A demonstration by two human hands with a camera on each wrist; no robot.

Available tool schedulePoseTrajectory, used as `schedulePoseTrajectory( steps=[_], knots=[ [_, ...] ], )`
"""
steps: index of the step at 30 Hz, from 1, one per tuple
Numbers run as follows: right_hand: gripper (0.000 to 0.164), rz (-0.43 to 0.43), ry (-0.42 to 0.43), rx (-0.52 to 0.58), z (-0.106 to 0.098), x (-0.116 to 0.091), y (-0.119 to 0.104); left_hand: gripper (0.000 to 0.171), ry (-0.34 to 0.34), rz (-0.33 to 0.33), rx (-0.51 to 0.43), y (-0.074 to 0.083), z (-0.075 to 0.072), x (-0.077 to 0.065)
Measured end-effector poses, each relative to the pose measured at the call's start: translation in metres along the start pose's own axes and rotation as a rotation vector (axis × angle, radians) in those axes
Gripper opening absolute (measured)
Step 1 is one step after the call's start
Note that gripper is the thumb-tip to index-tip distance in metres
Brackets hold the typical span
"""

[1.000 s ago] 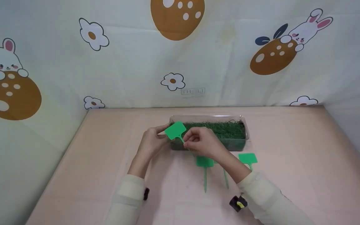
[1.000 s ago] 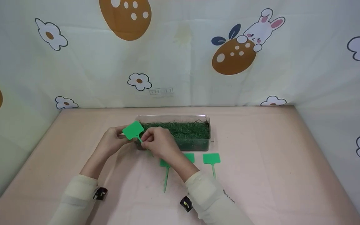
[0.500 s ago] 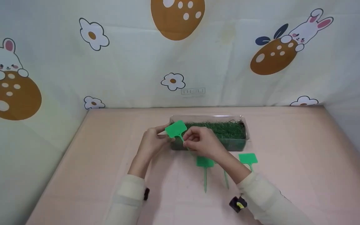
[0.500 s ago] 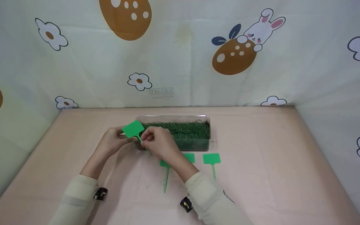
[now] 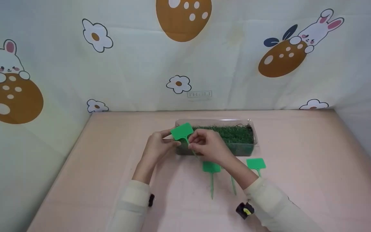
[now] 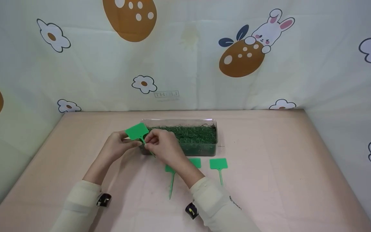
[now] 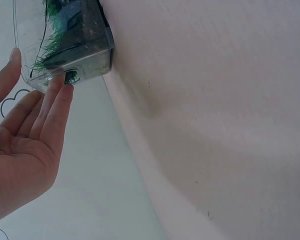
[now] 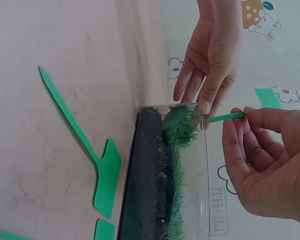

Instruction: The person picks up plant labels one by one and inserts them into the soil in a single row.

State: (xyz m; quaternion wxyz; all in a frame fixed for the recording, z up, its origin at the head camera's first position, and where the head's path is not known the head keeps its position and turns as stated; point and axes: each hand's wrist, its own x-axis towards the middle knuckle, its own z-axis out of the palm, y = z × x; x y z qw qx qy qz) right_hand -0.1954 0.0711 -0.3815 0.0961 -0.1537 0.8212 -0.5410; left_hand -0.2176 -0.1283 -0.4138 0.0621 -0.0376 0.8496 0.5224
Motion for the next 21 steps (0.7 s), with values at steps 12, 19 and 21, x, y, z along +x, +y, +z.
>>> schedulePoseTrajectory(
  steps=[12,19,21],
  knots=[
    [0.009,0.000,0.021,-0.009,0.0000,0.0023,0.0000,0.056,-0.006,0.004,-0.027,0.0001,0.0004,0.0000],
    [0.009,-0.011,0.042,-0.005,0.0013,0.0035,0.0003,0.055,-0.009,0.043,-0.026,-0.0010,-0.0005,-0.0014],
    [0.010,-0.010,0.050,-0.009,0.0017,0.0039,0.0002,0.055,-0.011,0.043,-0.028,-0.0007,-0.0008,-0.0020]
  ],
)
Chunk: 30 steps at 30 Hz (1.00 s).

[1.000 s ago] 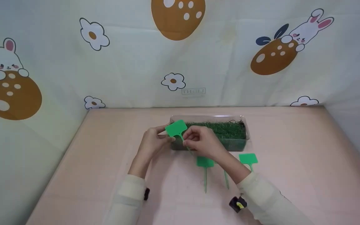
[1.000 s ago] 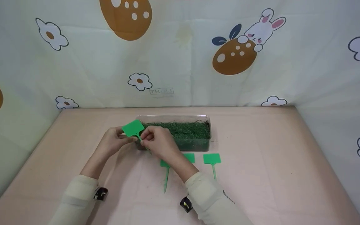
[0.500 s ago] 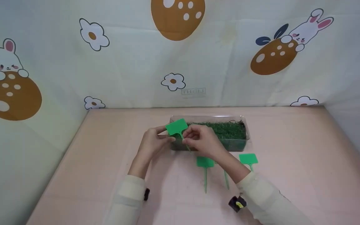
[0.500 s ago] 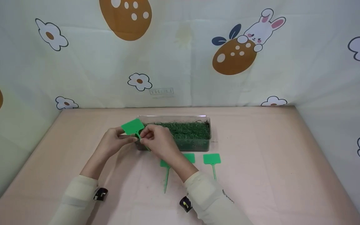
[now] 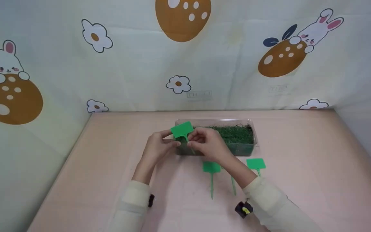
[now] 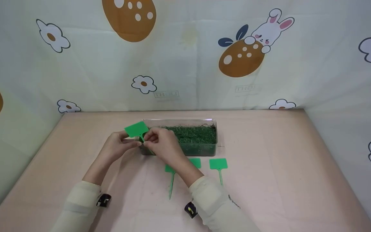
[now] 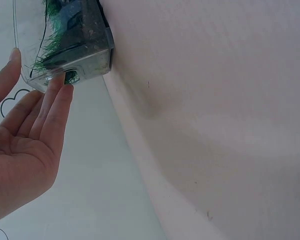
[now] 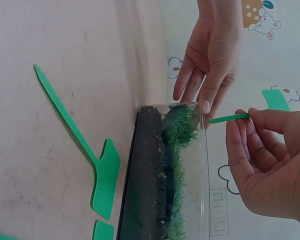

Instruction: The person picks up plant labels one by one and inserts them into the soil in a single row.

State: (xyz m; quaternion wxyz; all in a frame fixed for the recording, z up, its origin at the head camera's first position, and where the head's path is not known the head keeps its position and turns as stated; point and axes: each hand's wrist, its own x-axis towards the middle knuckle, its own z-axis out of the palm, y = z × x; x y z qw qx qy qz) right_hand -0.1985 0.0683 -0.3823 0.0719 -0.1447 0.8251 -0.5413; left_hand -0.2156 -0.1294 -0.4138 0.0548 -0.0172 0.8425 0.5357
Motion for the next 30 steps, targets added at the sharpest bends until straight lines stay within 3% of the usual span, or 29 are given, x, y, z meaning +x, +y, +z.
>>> schedulePoseTrajectory(
  steps=[30],
  knots=[
    [0.016,-0.083,0.047,0.016,-0.0014,0.0035,-0.0006,0.062,0.011,-0.018,0.039,-0.0003,0.0015,0.0039]
  ],
)
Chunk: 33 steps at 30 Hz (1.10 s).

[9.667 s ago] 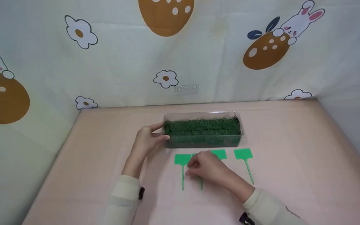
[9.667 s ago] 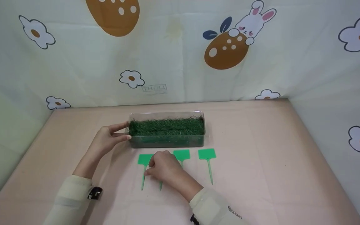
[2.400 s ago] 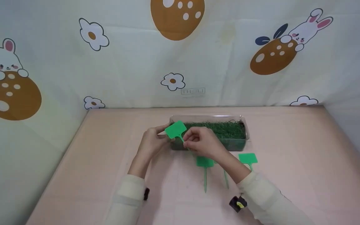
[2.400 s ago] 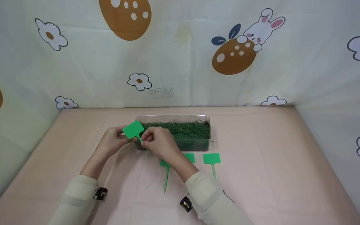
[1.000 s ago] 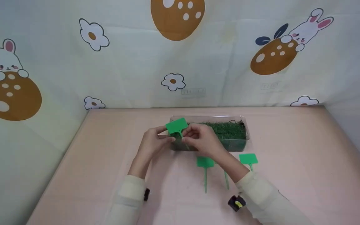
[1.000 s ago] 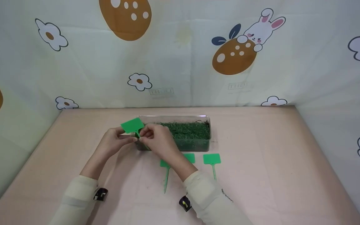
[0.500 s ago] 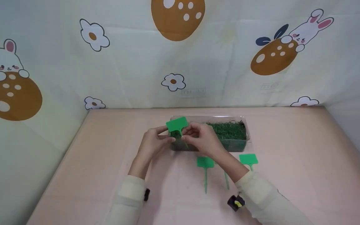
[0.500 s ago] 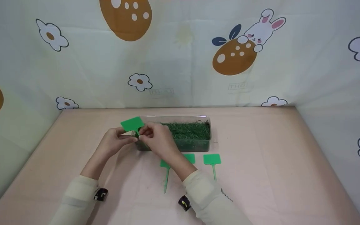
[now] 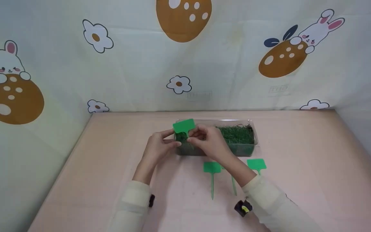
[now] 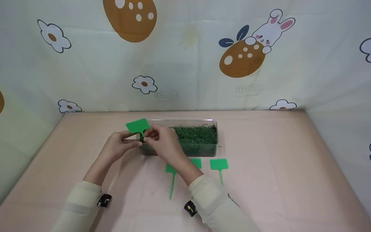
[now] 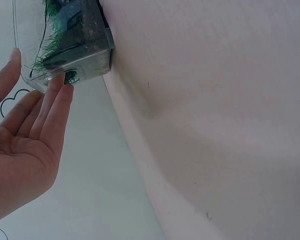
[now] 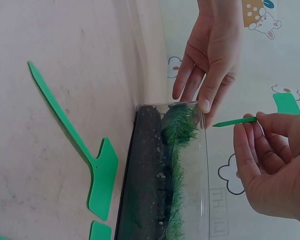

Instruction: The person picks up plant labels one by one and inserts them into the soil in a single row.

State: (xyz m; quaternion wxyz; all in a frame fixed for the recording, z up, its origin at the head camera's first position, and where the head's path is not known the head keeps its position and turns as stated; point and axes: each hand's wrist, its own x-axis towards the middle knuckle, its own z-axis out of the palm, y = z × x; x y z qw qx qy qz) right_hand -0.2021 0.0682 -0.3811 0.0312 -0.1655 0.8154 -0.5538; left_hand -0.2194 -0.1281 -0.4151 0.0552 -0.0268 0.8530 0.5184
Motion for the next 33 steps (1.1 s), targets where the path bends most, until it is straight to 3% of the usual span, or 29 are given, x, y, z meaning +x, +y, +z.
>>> schedulePoseTrajectory(
  steps=[18,33],
  knots=[
    [0.008,-0.030,0.054,-0.019,0.003,0.007,0.007,0.061,-0.002,-0.010,-0.012,0.000,0.000,0.000],
    [0.012,-0.024,0.088,0.008,0.004,0.012,0.013,0.062,-0.005,-0.005,0.006,0.000,-0.001,-0.002]
  ],
)
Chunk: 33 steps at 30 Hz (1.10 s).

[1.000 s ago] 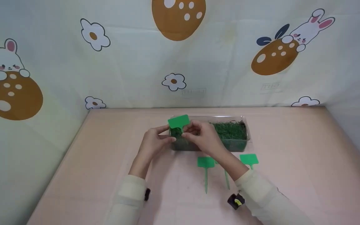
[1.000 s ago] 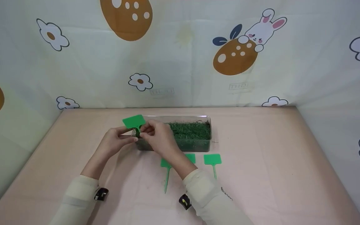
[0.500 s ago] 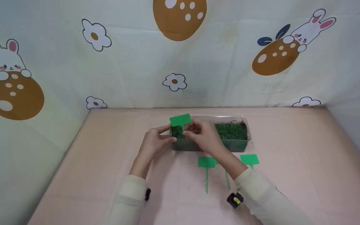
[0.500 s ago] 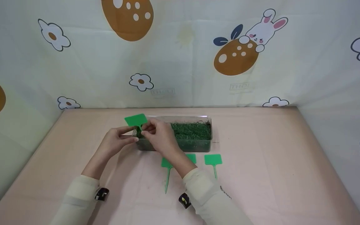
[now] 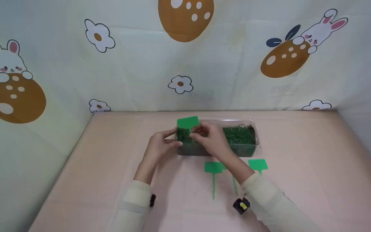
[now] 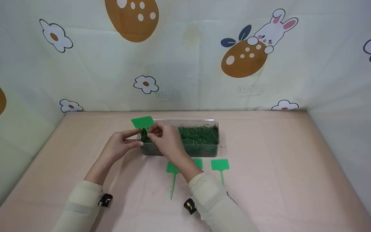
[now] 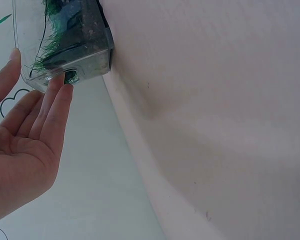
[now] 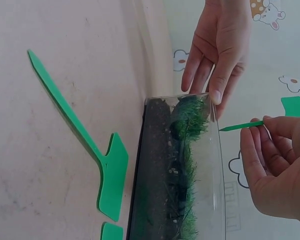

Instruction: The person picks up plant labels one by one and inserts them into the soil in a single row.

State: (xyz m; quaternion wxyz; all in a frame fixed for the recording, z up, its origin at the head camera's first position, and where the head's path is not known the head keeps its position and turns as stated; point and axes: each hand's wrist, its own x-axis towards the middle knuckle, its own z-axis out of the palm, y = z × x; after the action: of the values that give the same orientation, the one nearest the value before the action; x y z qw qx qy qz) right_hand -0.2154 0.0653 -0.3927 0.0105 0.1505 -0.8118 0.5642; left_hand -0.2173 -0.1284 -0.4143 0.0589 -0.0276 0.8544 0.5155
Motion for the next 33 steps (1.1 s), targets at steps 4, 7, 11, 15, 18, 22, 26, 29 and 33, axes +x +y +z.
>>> schedulePoseTrajectory(
  steps=[4,7,11,15,18,22,26,29,33],
  knots=[
    [0.012,0.006,0.006,0.000,-0.001,0.001,0.000,0.062,0.002,-0.004,-0.001,0.000,0.001,0.001],
    [0.012,0.012,0.010,0.002,-0.001,0.001,-0.001,0.062,0.002,-0.004,-0.002,0.000,0.001,0.001],
    [0.012,0.029,0.017,0.005,0.001,0.003,-0.002,0.062,0.003,-0.003,-0.005,0.000,0.001,0.000],
    [0.010,0.040,0.028,-0.001,0.001,0.004,-0.002,0.061,0.006,0.002,-0.009,0.000,0.000,0.000],
    [0.008,0.041,0.038,-0.005,0.001,0.005,-0.001,0.061,0.007,0.004,-0.008,0.000,0.000,0.000],
    [0.010,0.032,0.046,-0.007,0.001,0.007,0.001,0.062,0.006,-0.006,-0.006,0.000,0.000,0.001],
    [0.013,0.026,0.049,-0.014,0.002,0.009,0.002,0.062,0.003,-0.010,-0.005,-0.001,0.000,0.001],
    [0.013,0.031,0.053,-0.016,0.002,0.011,0.004,0.062,0.004,-0.005,-0.002,-0.002,0.001,0.001],
    [0.014,0.038,0.060,-0.016,0.003,0.013,0.006,0.062,0.007,0.003,0.002,-0.002,0.001,0.002]
  ],
)
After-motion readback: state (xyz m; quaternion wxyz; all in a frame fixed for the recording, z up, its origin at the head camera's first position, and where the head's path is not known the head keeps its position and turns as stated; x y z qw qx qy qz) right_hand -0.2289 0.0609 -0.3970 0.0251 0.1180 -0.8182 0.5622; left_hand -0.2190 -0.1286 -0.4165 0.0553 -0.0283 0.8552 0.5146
